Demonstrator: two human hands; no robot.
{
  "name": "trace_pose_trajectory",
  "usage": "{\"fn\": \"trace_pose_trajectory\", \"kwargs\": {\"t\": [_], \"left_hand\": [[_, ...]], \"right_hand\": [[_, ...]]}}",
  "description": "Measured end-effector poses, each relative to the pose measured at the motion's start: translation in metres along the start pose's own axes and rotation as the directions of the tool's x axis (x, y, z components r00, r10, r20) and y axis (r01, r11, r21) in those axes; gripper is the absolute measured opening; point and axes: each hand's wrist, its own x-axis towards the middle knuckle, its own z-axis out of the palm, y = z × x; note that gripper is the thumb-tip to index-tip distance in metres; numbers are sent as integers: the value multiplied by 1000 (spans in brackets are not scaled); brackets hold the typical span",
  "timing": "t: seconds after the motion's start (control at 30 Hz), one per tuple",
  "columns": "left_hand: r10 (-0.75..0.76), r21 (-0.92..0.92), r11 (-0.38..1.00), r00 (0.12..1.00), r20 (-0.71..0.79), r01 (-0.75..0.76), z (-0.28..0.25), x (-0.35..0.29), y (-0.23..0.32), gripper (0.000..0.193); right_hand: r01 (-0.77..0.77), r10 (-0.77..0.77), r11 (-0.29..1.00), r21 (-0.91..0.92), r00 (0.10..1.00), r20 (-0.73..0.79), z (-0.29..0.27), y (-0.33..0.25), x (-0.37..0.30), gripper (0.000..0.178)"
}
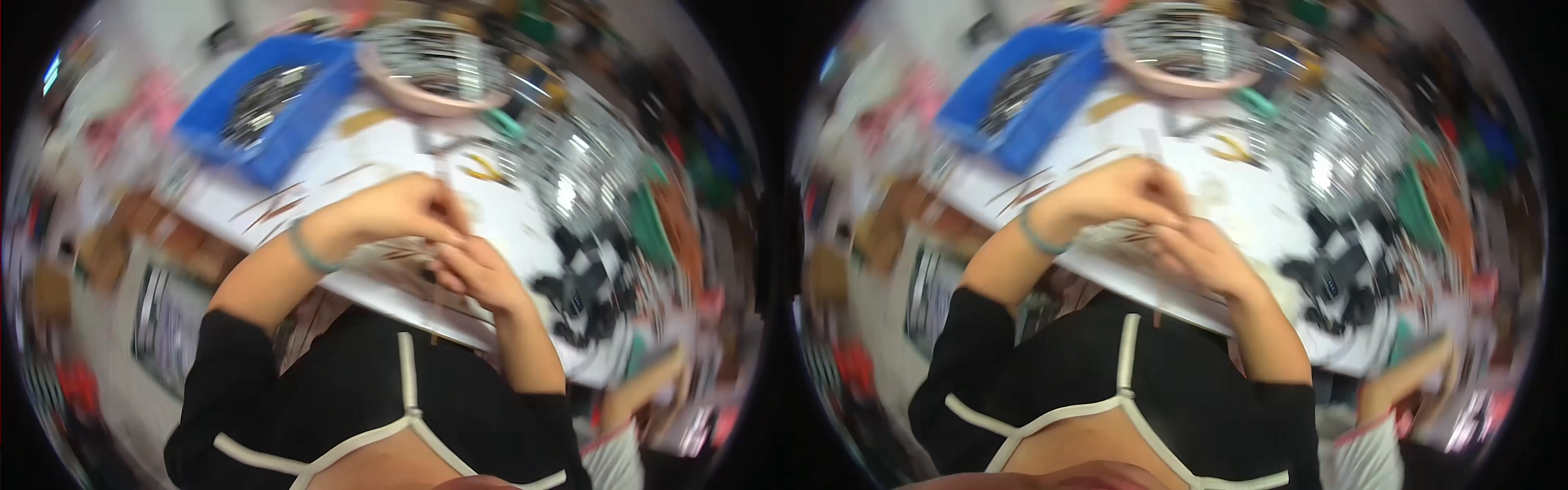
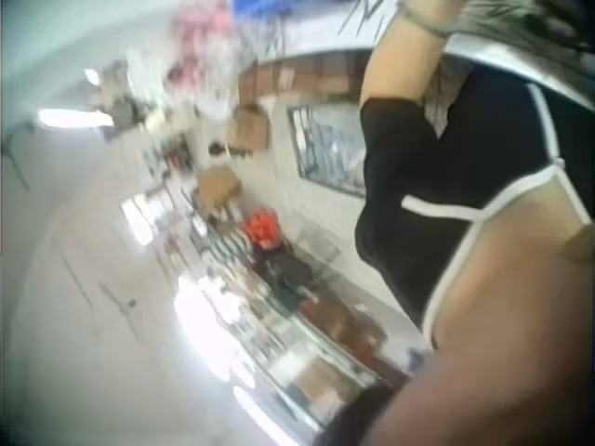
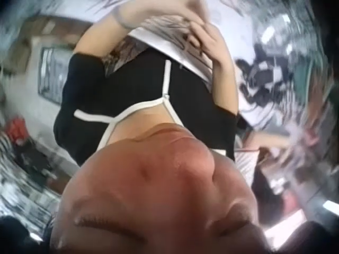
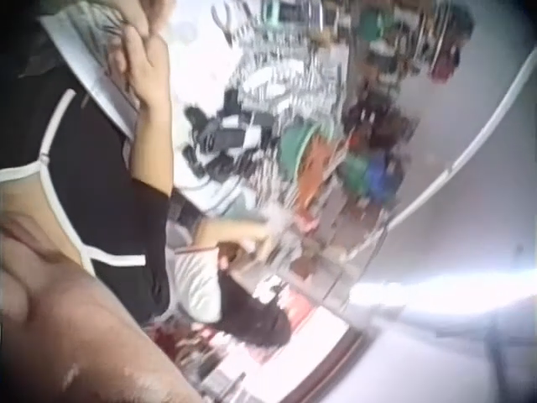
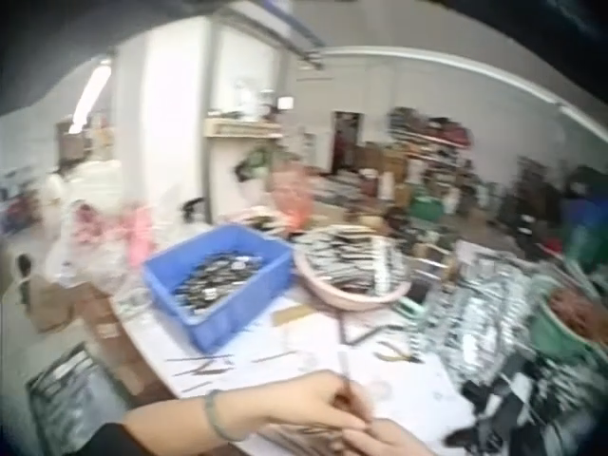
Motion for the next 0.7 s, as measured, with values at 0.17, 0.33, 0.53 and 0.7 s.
{"fn": "trace_pose_trajectory", "kwargs": {"t": [0.17, 0.33, 0.53, 0.7], "left_hand": [[-64, -235, 970, 998, 4, 63, 22, 40, 2, 44], [112, 289, 955, 982, -149, -65, 1, 21, -2, 37], [249, 543, 803, 690, -680, 245, -78, -100, -78, 29], [383, 624, 689, 546, -745, 368, -76, -147, -87, 25]], "right_hand": [[99, -26, 932, 348, 978, -209, -14, 5, -33, 28], [223, 45, 924, 310, 743, -668, -86, 1, -101, 33], [224, 11, 970, 90, 329, -944, -303, -19, -195, 32], [242, -46, 967, 78, 467, -883, -462, -71, -246, 57]]}}
